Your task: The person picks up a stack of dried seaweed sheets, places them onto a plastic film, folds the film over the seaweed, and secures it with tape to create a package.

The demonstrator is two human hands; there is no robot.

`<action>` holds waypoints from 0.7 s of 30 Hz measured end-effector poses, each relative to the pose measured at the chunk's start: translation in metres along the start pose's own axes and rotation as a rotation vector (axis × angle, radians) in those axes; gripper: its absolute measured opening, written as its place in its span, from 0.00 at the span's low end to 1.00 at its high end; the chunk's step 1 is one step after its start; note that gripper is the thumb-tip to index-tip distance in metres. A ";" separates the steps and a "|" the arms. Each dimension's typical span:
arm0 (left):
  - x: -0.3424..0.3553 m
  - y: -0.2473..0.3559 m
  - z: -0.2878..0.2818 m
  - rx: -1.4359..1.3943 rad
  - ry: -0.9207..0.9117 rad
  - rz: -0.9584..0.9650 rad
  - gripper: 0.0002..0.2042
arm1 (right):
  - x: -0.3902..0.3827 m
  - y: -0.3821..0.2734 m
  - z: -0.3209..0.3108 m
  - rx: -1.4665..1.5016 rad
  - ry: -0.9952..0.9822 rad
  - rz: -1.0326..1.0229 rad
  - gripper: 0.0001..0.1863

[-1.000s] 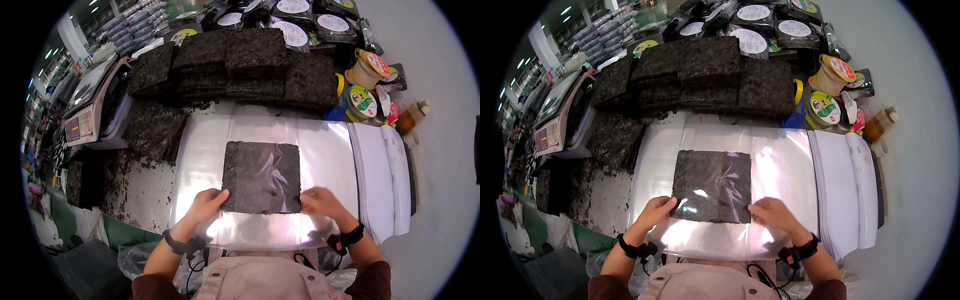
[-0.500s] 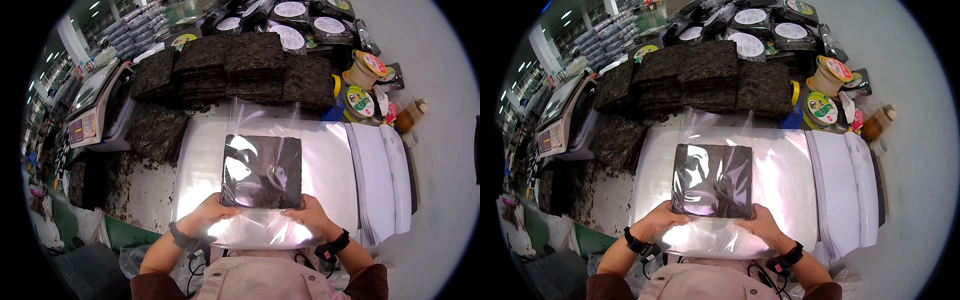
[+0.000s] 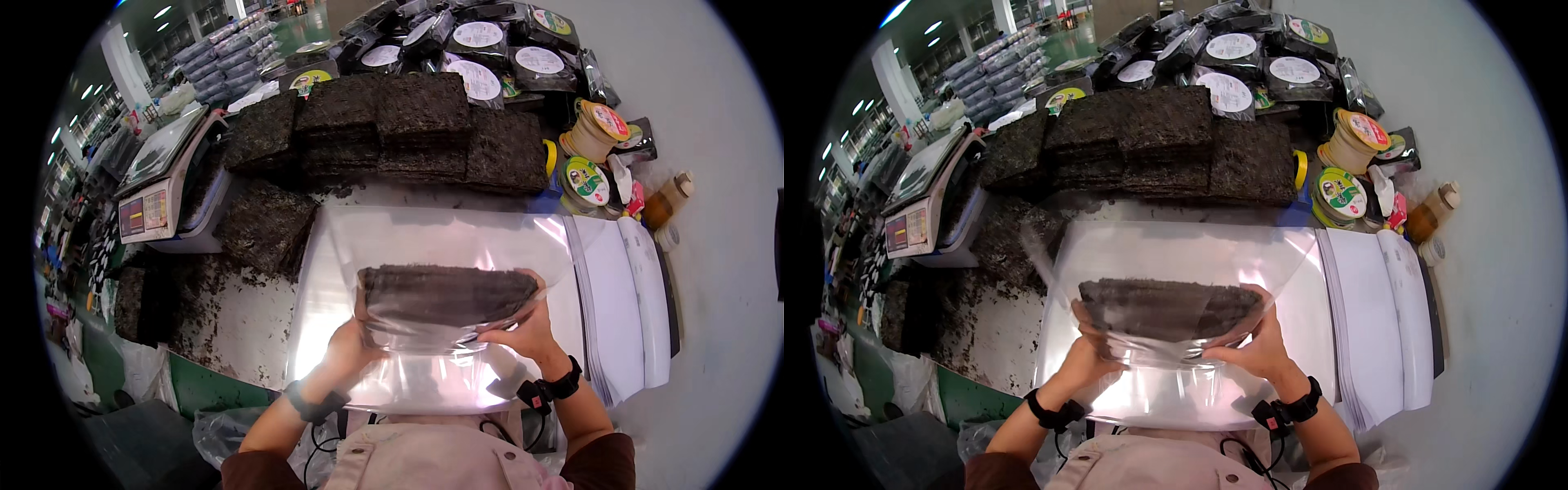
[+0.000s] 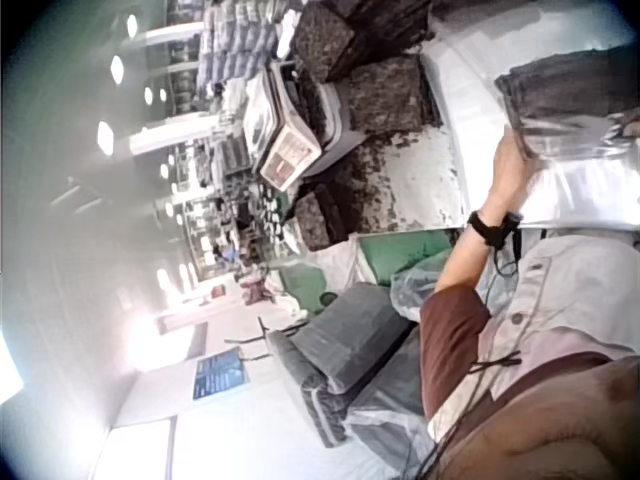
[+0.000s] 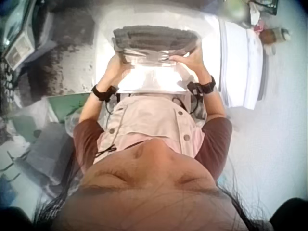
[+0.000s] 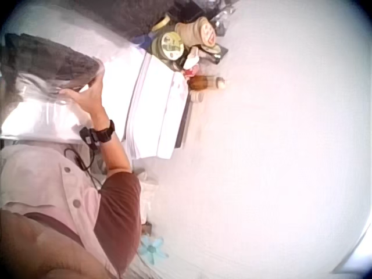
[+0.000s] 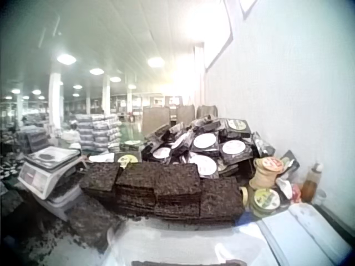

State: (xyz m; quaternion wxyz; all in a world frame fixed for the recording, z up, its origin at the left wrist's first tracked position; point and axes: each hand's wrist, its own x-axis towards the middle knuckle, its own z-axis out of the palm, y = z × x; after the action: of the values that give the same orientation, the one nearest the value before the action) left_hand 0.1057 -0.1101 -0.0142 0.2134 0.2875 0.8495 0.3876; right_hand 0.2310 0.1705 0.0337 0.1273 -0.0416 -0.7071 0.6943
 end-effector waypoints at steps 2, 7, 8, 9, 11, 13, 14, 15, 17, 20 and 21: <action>0.002 0.029 -0.031 0.080 0.052 0.353 0.56 | -0.001 0.016 -0.013 -0.349 -0.049 -0.216 0.49; 0.007 0.039 -0.025 -0.355 0.287 0.527 0.66 | -0.009 0.011 -0.003 -0.622 -0.174 -0.303 0.53; 0.008 0.046 -0.020 -0.382 0.313 0.523 0.67 | -0.012 0.013 -0.001 -0.643 -0.167 -0.312 0.54; 0.005 0.049 -0.017 -0.390 0.304 0.510 0.66 | -0.013 0.016 0.000 -0.644 -0.159 -0.319 0.55; -0.002 0.049 -0.013 -0.411 0.293 0.490 0.65 | -0.016 0.023 -0.005 -0.617 -0.164 -0.330 0.55; -0.007 0.047 -0.009 -0.437 0.289 0.473 0.64 | -0.018 0.030 -0.013 -0.679 -0.195 -0.442 0.56; -0.009 0.044 -0.011 -0.364 0.286 0.572 0.63 | -0.019 0.021 -0.013 -0.715 -0.162 -0.440 0.55; -0.011 0.040 -0.015 -0.290 0.281 0.674 0.61 | -0.022 0.002 -0.013 -0.753 -0.125 -0.439 0.54; -0.015 0.039 -0.007 -0.268 0.455 0.778 0.46 | -0.027 0.010 -0.020 -0.671 0.067 -0.777 0.43; -0.023 0.037 -0.010 -0.146 0.419 0.747 0.36 | -0.057 -0.015 -0.012 -0.705 0.297 -0.787 0.12; -0.030 0.033 -0.008 -0.455 0.228 0.546 0.34 | -0.057 -0.020 -0.008 -0.659 0.280 -0.819 0.11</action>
State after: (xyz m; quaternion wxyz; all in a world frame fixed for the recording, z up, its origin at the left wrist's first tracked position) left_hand 0.1343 -0.1163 0.0205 0.0650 0.4036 0.6520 0.6386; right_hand 0.2901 0.1642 0.0465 0.4607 0.1074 -0.8220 0.3170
